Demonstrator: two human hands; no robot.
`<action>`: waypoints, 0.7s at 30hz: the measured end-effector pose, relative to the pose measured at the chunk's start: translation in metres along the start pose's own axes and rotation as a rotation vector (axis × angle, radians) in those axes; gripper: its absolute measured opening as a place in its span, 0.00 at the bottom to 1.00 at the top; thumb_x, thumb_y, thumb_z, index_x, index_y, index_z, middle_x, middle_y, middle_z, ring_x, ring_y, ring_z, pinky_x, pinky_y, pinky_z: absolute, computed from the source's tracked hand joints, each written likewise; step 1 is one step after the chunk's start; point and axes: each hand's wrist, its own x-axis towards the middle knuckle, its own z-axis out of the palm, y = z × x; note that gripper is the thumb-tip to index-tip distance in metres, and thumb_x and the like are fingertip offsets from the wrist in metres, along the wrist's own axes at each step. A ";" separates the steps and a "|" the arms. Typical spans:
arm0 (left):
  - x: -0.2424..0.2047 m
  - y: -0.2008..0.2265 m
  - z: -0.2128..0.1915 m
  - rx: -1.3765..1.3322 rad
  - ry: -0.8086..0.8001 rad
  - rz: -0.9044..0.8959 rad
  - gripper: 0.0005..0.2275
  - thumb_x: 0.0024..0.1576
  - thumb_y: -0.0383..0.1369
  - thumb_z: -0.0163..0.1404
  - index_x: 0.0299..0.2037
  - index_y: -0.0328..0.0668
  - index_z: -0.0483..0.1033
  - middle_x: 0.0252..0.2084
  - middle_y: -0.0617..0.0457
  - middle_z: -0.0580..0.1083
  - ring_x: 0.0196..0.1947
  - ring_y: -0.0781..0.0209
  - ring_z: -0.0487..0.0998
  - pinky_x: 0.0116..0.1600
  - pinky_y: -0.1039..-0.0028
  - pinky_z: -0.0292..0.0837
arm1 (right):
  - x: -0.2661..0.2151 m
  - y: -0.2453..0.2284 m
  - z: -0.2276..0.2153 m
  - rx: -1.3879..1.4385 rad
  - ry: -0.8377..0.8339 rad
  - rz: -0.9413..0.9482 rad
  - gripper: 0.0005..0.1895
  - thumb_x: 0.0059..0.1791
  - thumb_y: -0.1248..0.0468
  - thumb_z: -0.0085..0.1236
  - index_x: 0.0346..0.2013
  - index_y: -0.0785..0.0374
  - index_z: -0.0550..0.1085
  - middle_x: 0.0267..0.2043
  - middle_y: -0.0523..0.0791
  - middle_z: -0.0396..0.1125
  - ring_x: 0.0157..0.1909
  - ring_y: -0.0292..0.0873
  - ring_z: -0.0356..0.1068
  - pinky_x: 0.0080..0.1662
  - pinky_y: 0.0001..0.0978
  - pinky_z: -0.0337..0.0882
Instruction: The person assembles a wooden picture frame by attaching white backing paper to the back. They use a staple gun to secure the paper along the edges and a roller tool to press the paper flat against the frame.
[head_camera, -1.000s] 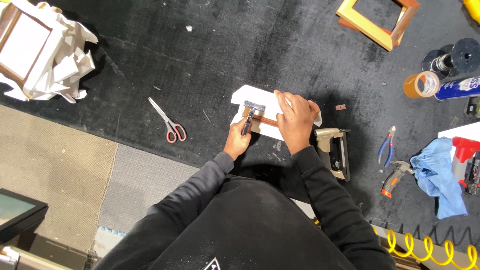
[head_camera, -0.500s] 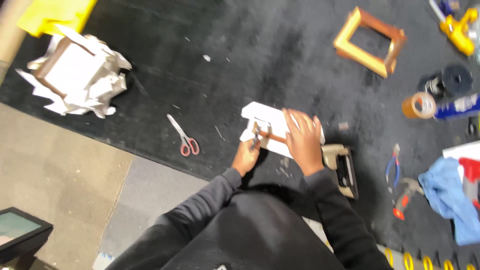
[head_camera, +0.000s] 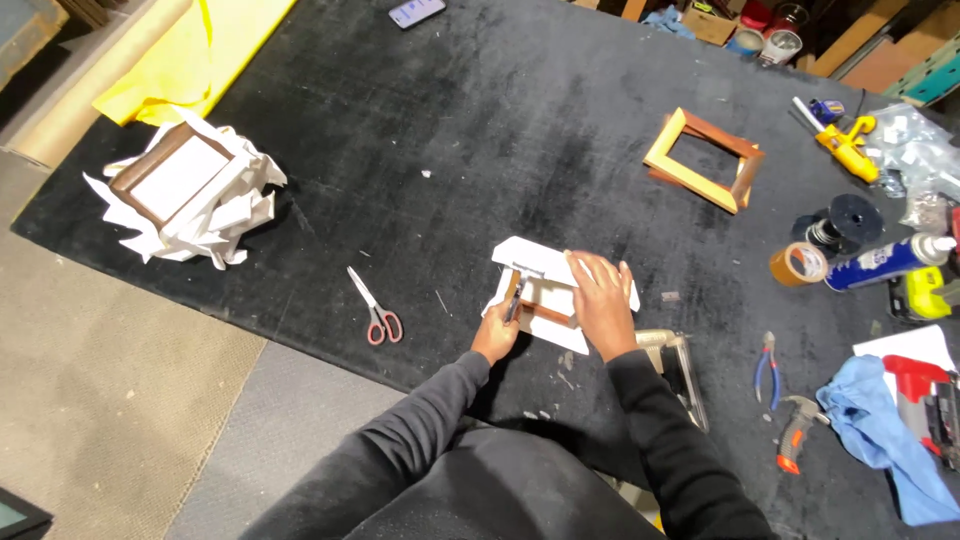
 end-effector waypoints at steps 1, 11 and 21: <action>-0.003 0.045 -0.009 0.035 0.022 -0.024 0.03 0.49 0.24 0.44 0.29 0.39 0.70 0.21 0.46 0.70 0.26 0.50 0.73 0.39 0.62 0.72 | 0.000 -0.005 -0.010 0.019 0.024 -0.022 0.32 0.48 0.67 0.56 0.69 0.50 0.66 0.68 0.43 0.60 0.72 0.48 0.56 0.68 0.57 0.48; -0.035 -0.016 -0.005 0.088 0.020 -0.323 0.09 0.49 0.28 0.44 0.33 0.37 0.78 0.25 0.44 0.73 0.30 0.50 0.76 0.40 0.62 0.72 | -0.243 0.093 0.065 -0.009 -0.163 1.020 0.55 0.39 0.49 0.67 0.76 0.53 0.53 0.64 0.59 0.55 0.62 0.71 0.60 0.62 0.71 0.58; -0.045 0.000 -0.012 0.140 -0.004 -0.381 0.12 0.50 0.30 0.45 0.38 0.35 0.80 0.31 0.37 0.78 0.38 0.44 0.81 0.45 0.59 0.75 | -0.188 0.119 0.020 0.030 -0.648 0.938 0.55 0.36 0.55 0.65 0.73 0.53 0.48 0.53 0.57 0.74 0.53 0.62 0.75 0.54 0.59 0.70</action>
